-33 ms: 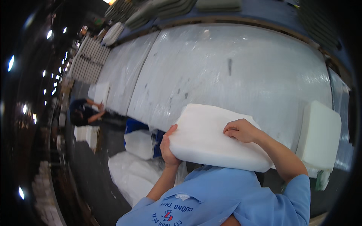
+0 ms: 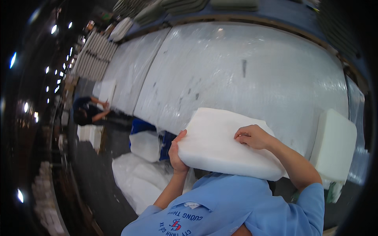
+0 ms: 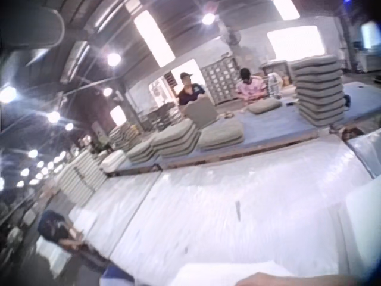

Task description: The person repeatedly picks white foam pads and inserts them into light-colored fabric covers. They smooth the foam, align edges, and place the covered pads onto a stack on the table. The process is repeated multiple times with consistent hand motions.

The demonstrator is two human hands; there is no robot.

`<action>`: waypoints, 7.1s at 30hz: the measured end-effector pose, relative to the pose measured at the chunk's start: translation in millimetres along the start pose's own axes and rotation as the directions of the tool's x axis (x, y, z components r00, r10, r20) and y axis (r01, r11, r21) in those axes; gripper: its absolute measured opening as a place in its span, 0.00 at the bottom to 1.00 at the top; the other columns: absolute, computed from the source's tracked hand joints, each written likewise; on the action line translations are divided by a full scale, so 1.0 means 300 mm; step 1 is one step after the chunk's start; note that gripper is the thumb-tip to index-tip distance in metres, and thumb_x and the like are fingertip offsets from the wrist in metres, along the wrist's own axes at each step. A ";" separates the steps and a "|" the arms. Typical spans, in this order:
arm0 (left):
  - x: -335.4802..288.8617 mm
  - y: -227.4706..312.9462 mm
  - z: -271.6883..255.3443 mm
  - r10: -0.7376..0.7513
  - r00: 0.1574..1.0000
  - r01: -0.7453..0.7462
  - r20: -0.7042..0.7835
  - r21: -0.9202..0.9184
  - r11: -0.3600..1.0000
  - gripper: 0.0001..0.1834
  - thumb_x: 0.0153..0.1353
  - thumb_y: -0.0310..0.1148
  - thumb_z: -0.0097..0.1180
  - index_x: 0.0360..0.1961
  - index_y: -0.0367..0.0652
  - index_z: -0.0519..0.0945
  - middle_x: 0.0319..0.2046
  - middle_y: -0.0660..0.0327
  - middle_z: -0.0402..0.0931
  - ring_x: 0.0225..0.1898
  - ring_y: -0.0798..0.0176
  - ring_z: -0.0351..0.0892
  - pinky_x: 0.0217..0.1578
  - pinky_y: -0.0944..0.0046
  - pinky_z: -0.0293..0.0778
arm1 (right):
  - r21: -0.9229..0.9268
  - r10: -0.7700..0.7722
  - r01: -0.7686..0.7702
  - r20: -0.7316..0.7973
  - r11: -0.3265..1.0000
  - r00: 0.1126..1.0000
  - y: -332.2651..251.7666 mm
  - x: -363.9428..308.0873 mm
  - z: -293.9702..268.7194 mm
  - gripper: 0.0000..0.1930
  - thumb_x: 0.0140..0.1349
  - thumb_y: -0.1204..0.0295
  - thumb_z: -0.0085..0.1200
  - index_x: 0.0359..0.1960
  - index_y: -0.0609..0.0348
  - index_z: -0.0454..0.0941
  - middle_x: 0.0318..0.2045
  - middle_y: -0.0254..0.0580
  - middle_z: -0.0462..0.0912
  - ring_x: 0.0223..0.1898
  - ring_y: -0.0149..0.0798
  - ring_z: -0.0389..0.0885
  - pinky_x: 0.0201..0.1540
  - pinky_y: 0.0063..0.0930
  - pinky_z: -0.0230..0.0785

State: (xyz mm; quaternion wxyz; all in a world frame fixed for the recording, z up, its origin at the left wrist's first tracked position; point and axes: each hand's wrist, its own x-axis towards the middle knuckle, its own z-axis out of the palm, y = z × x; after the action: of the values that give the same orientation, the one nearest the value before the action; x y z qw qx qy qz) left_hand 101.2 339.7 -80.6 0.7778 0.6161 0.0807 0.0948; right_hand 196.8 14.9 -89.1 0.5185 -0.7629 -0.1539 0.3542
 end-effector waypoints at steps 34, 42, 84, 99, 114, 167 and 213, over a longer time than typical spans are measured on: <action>-0.052 0.025 -0.069 0.204 0.979 -0.115 0.028 0.897 0.427 0.20 0.69 0.30 0.52 0.60 0.40 0.83 0.55 0.48 0.79 0.62 0.44 0.74 0.72 0.42 0.59 | -0.261 -0.290 0.506 0.574 0.822 0.766 -0.299 0.417 0.343 0.14 0.76 0.59 0.50 0.39 0.56 0.78 0.41 0.51 0.85 0.45 0.56 0.84 0.47 0.51 0.74; -0.081 -0.003 -0.079 0.167 0.985 -0.095 0.035 0.928 0.362 0.19 0.70 0.33 0.54 0.59 0.39 0.84 0.54 0.47 0.80 0.61 0.46 0.75 0.72 0.43 0.60 | -0.260 -0.245 0.418 0.508 0.870 0.826 -0.220 0.443 0.389 0.14 0.74 0.59 0.53 0.38 0.56 0.79 0.36 0.54 0.86 0.41 0.60 0.84 0.47 0.52 0.73; 0.286 -0.233 0.429 -0.788 0.186 -0.621 0.587 0.691 0.369 0.32 0.82 0.50 0.27 0.82 0.53 0.54 0.82 0.53 0.50 0.82 0.41 0.43 0.79 0.38 0.40 | 0.384 0.401 -0.128 -0.821 0.915 0.406 0.547 -0.530 0.041 0.16 0.69 0.65 0.62 0.55 0.53 0.82 0.19 0.36 0.76 0.19 0.36 0.72 0.26 0.34 0.65; 0.262 -0.199 -0.266 -0.352 0.663 -0.615 0.661 0.749 0.247 0.30 0.73 0.38 0.57 0.73 0.42 0.69 0.66 0.56 0.76 0.67 0.56 0.73 0.70 0.55 0.66 | -0.055 0.084 -0.127 -0.486 0.990 0.870 0.505 -0.199 -0.039 0.36 0.64 0.61 0.65 0.74 0.38 0.67 0.50 0.54 0.87 0.51 0.59 0.86 0.57 0.44 0.76; 0.591 -0.424 0.161 -0.732 0.657 0.696 0.180 0.229 0.681 0.35 0.67 0.42 0.70 0.67 0.32 0.72 0.59 0.48 0.80 0.58 0.50 0.82 0.58 0.49 0.79 | 0.610 0.707 -0.441 -0.298 0.658 0.642 0.541 -0.302 -0.238 0.33 0.57 0.41 0.71 0.40 0.64 0.85 0.19 0.34 0.74 0.17 0.30 0.66 0.20 0.31 0.55; -0.905 -0.710 2.216 -0.804 0.055 0.081 0.592 0.800 0.594 0.27 0.73 0.30 0.60 0.71 0.40 0.73 0.59 0.52 0.82 0.54 0.60 0.84 0.55 0.61 0.78 | 0.718 0.666 0.402 -0.114 0.568 -0.738 1.804 -2.459 -0.105 0.20 0.63 0.74 0.64 0.57 0.54 0.78 0.32 0.36 0.81 0.32 0.36 0.81 0.37 0.35 0.76; -1.035 -0.803 1.438 -0.723 0.690 0.244 -0.036 0.952 0.186 0.29 0.69 0.53 0.59 0.64 0.44 0.81 0.56 0.51 0.84 0.59 0.48 0.83 0.59 0.53 0.77 | 0.093 0.399 -0.803 -0.897 0.589 0.189 2.051 -2.071 -0.896 0.20 0.76 0.63 0.51 0.62 0.59 0.82 0.56 0.55 0.84 0.52 0.47 0.82 0.54 0.38 0.78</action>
State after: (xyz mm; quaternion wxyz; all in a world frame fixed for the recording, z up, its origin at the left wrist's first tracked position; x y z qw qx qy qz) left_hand -83.4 -197.5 -214.1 0.2858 0.8749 0.1432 -0.3638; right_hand -132.5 -797.7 -349.5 0.1614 -0.9099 0.3764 0.0663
